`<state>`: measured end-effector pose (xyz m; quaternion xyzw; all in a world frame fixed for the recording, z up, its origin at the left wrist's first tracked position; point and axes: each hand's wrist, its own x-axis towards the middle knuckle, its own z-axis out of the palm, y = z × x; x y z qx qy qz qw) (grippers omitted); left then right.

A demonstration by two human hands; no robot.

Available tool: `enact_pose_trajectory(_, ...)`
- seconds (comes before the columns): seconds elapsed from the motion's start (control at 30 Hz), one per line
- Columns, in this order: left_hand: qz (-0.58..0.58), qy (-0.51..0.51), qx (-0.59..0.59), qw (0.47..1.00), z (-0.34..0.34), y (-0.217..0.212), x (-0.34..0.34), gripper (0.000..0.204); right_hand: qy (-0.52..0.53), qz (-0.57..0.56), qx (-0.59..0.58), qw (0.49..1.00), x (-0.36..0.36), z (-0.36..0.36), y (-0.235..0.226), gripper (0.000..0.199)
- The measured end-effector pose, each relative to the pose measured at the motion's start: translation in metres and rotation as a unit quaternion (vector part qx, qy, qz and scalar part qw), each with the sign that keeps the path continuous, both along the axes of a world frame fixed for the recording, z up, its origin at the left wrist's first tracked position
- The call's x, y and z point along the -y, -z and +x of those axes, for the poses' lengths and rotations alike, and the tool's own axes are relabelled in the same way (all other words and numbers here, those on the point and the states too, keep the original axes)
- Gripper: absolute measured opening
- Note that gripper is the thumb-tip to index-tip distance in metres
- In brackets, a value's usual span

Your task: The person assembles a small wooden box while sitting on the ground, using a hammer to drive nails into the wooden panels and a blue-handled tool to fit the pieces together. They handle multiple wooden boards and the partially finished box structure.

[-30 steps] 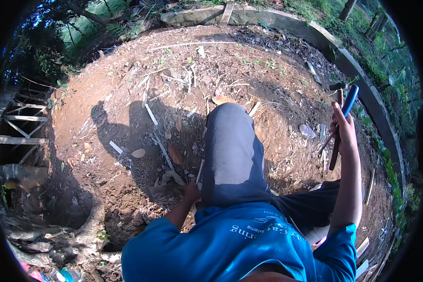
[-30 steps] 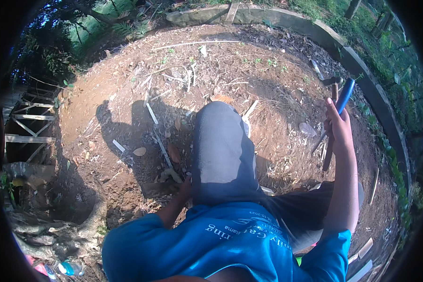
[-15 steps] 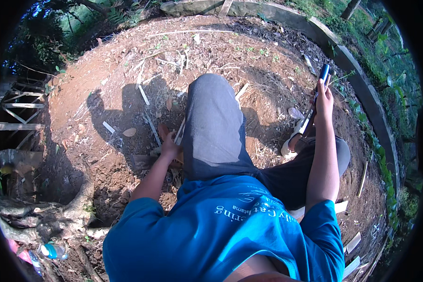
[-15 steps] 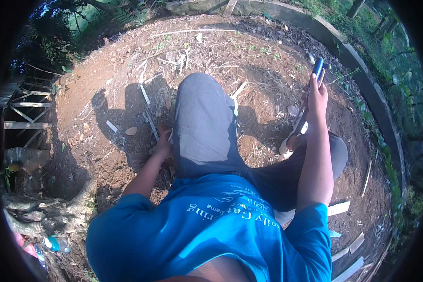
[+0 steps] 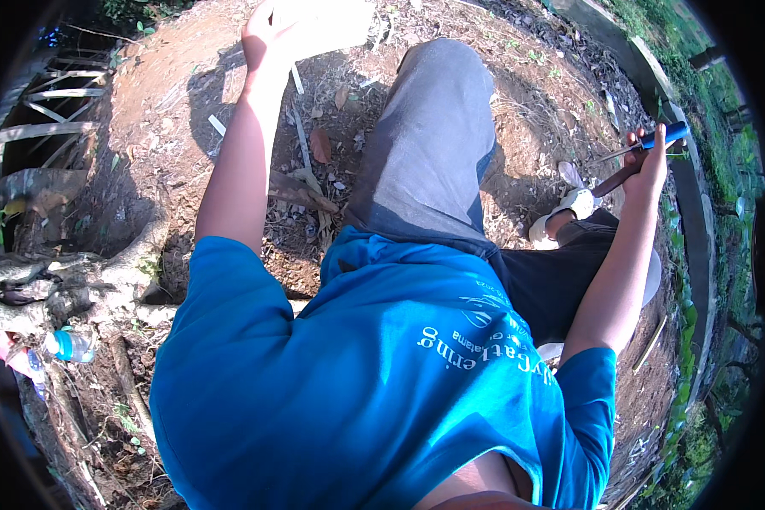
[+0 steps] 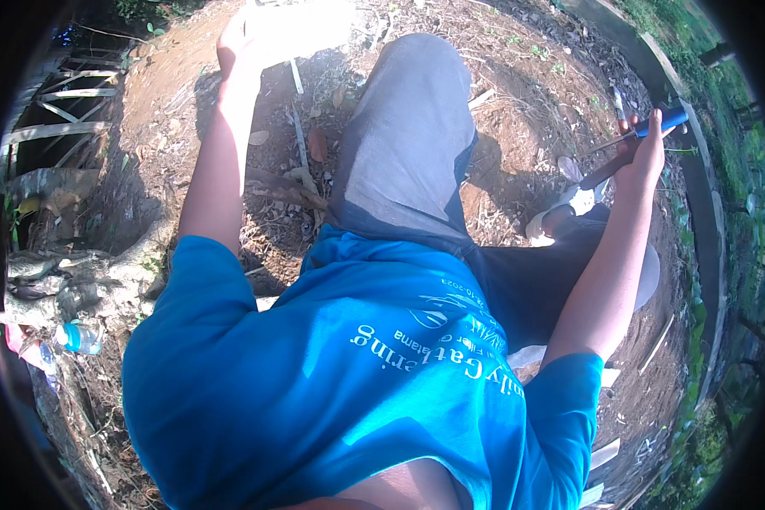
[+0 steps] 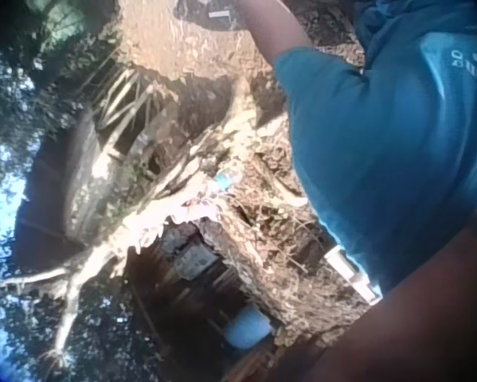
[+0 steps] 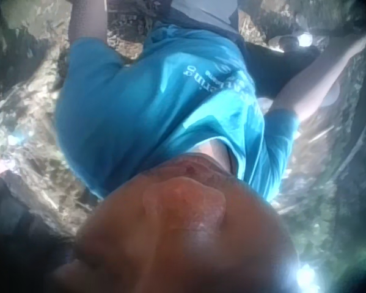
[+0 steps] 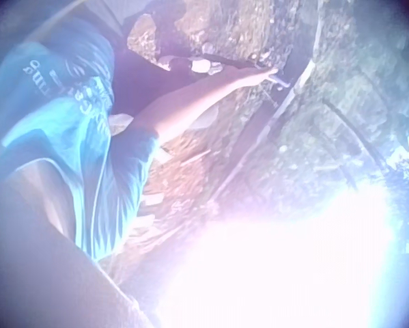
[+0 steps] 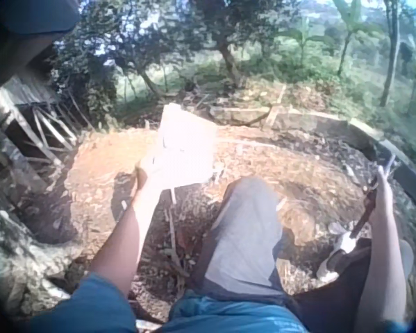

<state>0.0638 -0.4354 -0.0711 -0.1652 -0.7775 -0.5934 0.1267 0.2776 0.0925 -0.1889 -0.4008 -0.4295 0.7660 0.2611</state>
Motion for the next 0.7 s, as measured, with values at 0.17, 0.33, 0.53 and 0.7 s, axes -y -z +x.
enact_pose_trajectory(0.17, 0.173, 0.109, 0.031, 0.978, -0.043, -0.061, -0.045, 0.027, 0.012, 0.015, -0.016, 1.000, 0.006, 0.002, -0.009, 0.036)
enact_pose_trajectory(0.33, -0.007, 0.155, 0.040, 0.987, -0.072, 0.009, -0.143, 0.028, 0.047, 0.057, -0.013, 0.997, -0.019, 0.024, 0.002, 0.036)
enact_pose_trajectory(0.53, -0.245, 0.308, 0.166, 0.904, -0.009, 0.153, -0.235, 0.035, 0.048, 0.069, 0.082, 0.993, 0.017, 0.019, -0.008, 0.033)
enact_pose_trajectory(0.7, -0.410, 0.383, 0.148, 0.815, 0.062, 0.258, -0.253, 0.063, 0.032, 0.107, 0.076, 0.991, 0.018, 0.032, 0.007, 0.033)
